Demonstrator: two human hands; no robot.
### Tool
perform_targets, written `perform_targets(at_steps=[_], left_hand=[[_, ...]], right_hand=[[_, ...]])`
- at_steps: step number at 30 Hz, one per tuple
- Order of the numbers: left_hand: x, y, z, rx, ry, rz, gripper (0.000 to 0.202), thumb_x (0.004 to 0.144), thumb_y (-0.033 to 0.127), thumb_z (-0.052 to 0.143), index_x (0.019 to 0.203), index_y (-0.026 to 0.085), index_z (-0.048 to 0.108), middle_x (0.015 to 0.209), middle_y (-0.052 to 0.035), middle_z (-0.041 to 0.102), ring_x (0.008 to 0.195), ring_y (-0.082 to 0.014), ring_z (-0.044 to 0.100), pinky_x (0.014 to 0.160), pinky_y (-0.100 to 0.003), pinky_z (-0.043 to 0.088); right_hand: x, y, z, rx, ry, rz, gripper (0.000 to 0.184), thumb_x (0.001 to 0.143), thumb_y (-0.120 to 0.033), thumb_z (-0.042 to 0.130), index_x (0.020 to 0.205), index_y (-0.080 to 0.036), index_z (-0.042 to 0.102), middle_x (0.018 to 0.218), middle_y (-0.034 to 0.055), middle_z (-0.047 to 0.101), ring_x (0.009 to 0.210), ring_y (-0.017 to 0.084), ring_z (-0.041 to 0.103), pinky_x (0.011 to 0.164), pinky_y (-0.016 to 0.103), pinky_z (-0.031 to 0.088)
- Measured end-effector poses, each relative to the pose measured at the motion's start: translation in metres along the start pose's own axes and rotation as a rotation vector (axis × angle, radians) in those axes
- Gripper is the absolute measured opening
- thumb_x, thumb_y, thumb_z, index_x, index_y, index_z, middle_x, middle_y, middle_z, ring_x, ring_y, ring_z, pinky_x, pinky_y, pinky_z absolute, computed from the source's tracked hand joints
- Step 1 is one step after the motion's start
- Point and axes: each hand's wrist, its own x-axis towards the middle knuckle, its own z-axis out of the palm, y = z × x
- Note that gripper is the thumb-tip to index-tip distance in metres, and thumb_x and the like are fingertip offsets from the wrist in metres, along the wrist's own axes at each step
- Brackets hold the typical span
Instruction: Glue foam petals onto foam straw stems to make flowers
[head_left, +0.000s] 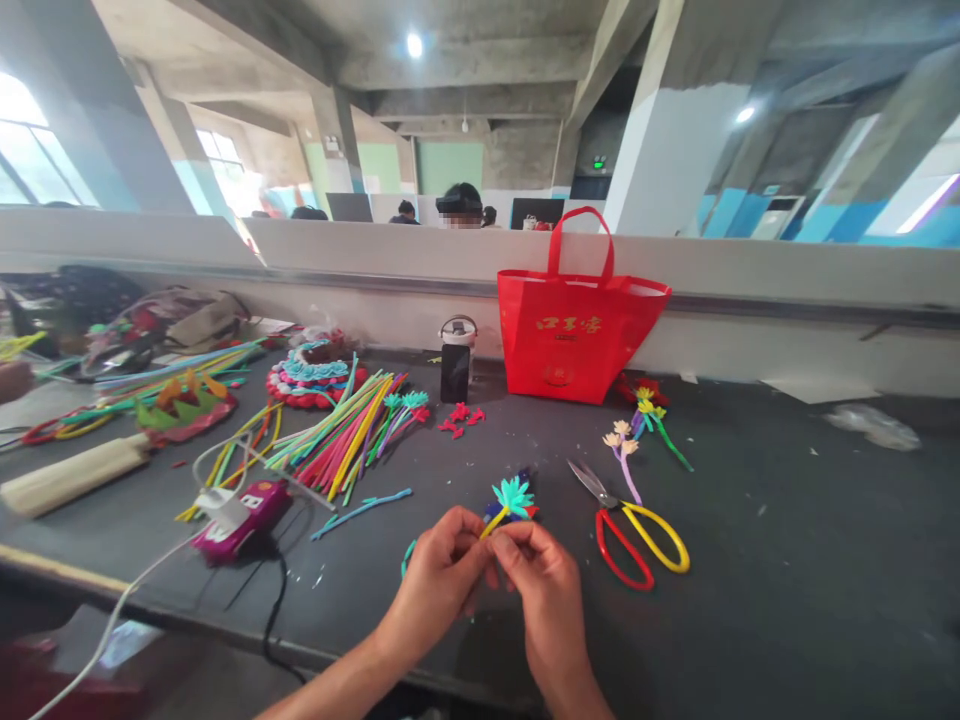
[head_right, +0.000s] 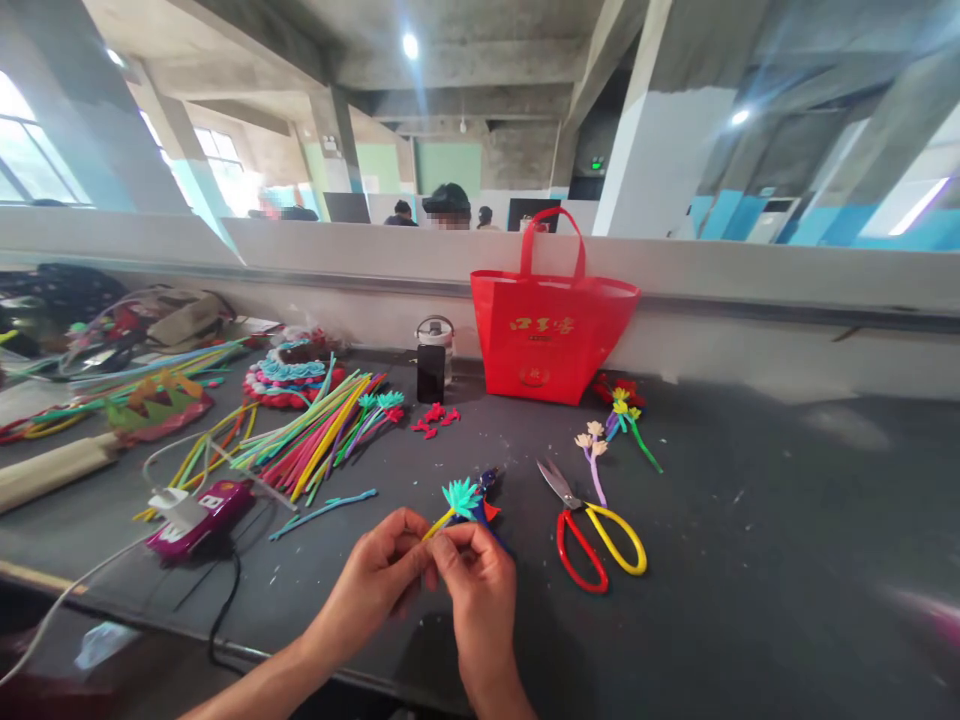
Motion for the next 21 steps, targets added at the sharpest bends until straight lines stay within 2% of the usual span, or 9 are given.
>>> perform_targets(at_steps=[3, 5, 8, 11, 17, 19, 21], left_hand=[[-0.005, -0.002, -0.013, -0.138, -0.111, -0.055, 0.038, 0.078, 0.052, 0.065, 0.079, 0.019, 0.047, 0.055, 0.0012, 0.063, 0.031, -0.0053, 0.04, 0.03, -0.015, 0.024], [-0.007, -0.003, -0.024, -0.227, -0.138, -0.082, 0.036, 0.079, 0.05, 0.065, 0.08, 0.019, 0.046, 0.056, 0.0009, 0.064, 0.03, -0.0049, 0.04, 0.03, -0.015, 0.023], [-0.008, -0.003, -0.045, -0.311, -0.12, -0.091, 0.033, 0.08, 0.046, 0.064, 0.085, 0.02, 0.045, 0.057, 0.0015, 0.064, 0.03, -0.0046, 0.039, 0.03, -0.014, 0.023], [-0.005, -0.002, -0.066, -0.321, -0.099, -0.093, 0.031, 0.082, 0.045, 0.064, 0.086, 0.02, 0.045, 0.057, 0.0021, 0.064, 0.03, -0.0046, 0.039, 0.03, -0.014, 0.024], [0.007, -0.002, -0.098, -0.33, -0.073, -0.122, 0.032, 0.082, 0.047, 0.062, 0.086, 0.02, 0.045, 0.058, 0.0019, 0.064, 0.031, -0.0046, 0.04, 0.031, -0.015, 0.024], [0.01, -0.004, -0.105, -0.325, -0.057, -0.126, 0.032, 0.081, 0.047, 0.063, 0.086, 0.02, 0.045, 0.057, 0.0021, 0.064, 0.031, -0.0045, 0.039, 0.031, -0.014, 0.023], [0.011, -0.006, -0.11, -0.317, -0.039, -0.127, 0.033, 0.081, 0.047, 0.064, 0.086, 0.02, 0.045, 0.056, 0.0024, 0.063, 0.03, -0.0044, 0.039, 0.03, -0.014, 0.023]], right_hand=[[-0.009, 0.006, 0.016, 0.113, 0.037, 0.04, 0.029, 0.08, -0.042, 0.069, 0.069, -0.017, 0.059, 0.052, -0.0051, 0.048, 0.049, 0.008, 0.037, 0.049, 0.022, 0.029], [-0.013, 0.01, 0.027, 0.144, 0.066, 0.056, 0.032, 0.082, -0.044, 0.066, 0.069, -0.018, 0.055, 0.052, -0.0059, 0.044, 0.047, 0.008, 0.034, 0.047, 0.022, 0.026], [-0.015, 0.016, 0.04, 0.107, 0.132, 0.035, 0.034, 0.084, -0.046, 0.065, 0.069, -0.018, 0.051, 0.059, -0.0059, 0.041, 0.049, 0.007, 0.033, 0.045, 0.021, 0.024], [-0.012, 0.025, 0.05, 0.048, 0.133, 0.037, 0.036, 0.087, -0.048, 0.06, 0.07, -0.019, 0.048, 0.064, -0.0057, 0.039, 0.051, 0.007, 0.033, 0.046, 0.021, 0.027], [0.001, 0.044, 0.074, -0.067, 0.175, 0.044, 0.048, 0.088, -0.057, 0.053, 0.061, -0.021, 0.038, 0.055, -0.0078, 0.03, 0.047, 0.008, 0.026, 0.042, 0.02, 0.027], [0.007, 0.046, 0.081, -0.15, 0.164, 0.009, 0.047, 0.087, -0.056, 0.055, 0.06, -0.02, 0.04, 0.053, -0.0081, 0.03, 0.046, 0.007, 0.026, 0.042, 0.02, 0.026], [0.013, 0.044, 0.088, -0.259, 0.118, -0.036, 0.037, 0.085, -0.051, 0.06, 0.068, -0.019, 0.053, 0.055, -0.0062, 0.042, 0.048, 0.008, 0.034, 0.045, 0.021, 0.031]])
